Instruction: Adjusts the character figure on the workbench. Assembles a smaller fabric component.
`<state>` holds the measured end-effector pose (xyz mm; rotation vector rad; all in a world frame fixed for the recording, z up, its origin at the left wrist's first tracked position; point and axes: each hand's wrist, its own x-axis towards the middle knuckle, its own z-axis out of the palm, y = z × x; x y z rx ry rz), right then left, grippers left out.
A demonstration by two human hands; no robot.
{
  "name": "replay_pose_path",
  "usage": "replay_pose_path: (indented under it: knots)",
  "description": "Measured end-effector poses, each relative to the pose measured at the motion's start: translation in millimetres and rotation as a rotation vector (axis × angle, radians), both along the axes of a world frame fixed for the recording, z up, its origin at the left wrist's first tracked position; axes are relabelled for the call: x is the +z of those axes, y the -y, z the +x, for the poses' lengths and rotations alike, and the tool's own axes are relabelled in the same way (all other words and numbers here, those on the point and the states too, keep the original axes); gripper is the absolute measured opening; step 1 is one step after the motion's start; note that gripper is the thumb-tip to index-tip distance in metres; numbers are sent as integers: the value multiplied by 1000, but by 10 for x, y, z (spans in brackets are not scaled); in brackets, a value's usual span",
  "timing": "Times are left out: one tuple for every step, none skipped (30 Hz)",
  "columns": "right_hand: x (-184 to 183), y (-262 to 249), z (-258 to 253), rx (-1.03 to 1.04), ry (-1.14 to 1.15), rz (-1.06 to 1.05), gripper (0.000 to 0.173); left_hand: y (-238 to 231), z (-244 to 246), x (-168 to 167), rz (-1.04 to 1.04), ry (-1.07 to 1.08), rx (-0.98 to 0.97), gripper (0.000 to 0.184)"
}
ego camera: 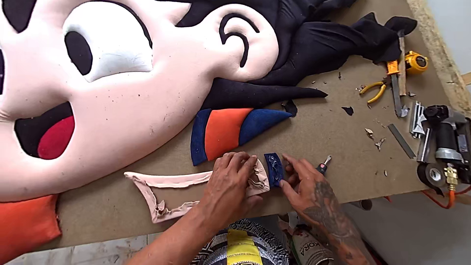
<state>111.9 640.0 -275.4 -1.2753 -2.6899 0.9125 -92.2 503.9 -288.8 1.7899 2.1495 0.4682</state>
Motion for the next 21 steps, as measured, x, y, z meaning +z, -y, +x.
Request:
replay_pose_path:
  knots:
    - [25, -76, 8, 89, 18, -32, 72, 7, 11, -16, 12, -3, 18, 86]
    - [35, -141, -3, 170, 40, -45, 86, 21, 27, -37, 25, -5, 34, 87]
    - [28, -202, -33, 238, 59, -45, 95, 26, 41, -57, 43, -4, 47, 85]
    - [10, -257, -69, 293, 64, -42, 98, 22, 49, -73, 58, -8, 53, 84]
    - [-15, -306, -98, 334, 51, -43, 95, 17, 53, -89, 68, -16, 55, 84]
    - [-41, -345, -118, 362, 29, -48, 91, 14, 60, -102, 74, -26, 57, 83]
    - [-66, -381, -131, 385, 3, -47, 88, 9, 63, -117, 80, -35, 55, 82]
    - [-91, -412, -135, 416, -17, -47, 87, 9, 68, -128, 86, -45, 51, 81]
    - [-106, -442, -135, 460, -27, -43, 88, 10, 74, -135, 91, -50, 51, 81]
    - [-111, -472, -140, 506, -22, -38, 90, 7, 75, -140, 96, -49, 52, 80]
    - [-121, -497, -148, 540, -23, -30, 91, 6, 78, -142, 96, -47, 57, 80]
    - [-134, -515, -157, 560, -34, -24, 90, 10, 82, -138, 89, -44, 62, 80]
    - [-147, -534, -159, 573, -52, -28, 89, 13, 89, -134, 83, -38, 64, 81]
    - [-169, -562, -161, 584, -82, -29, 88, 4, 87, -130, 81, -37, 65, 82]
    - [-194, -585, -161, 592, -115, -25, 87, -8, 84, -130, 86, -34, 70, 83]
    - [-212, -596, -159, 602, -144, -19, 86, -13, 89, -126, 91, -26, 77, 83]
    - [-221, -607, -157, 612, -160, -20, 86, -17, 95, -121, 92, -23, 85, 83]
    - [-225, -615, -156, 618, -169, -21, 85, -23, 101, -118, 89, -23, 92, 83]
    - [-226, -619, -156, 621, -172, -20, 85, -31, 103, -114, 84, -22, 98, 82]
    - [-229, -619, -154, 622, -176, -17, 85, -39, 106, -112, 80, -23, 104, 81]
    - [-231, -617, -152, 624, -181, -13, 84, -47, 114, -107, 72, -30, 111, 81]
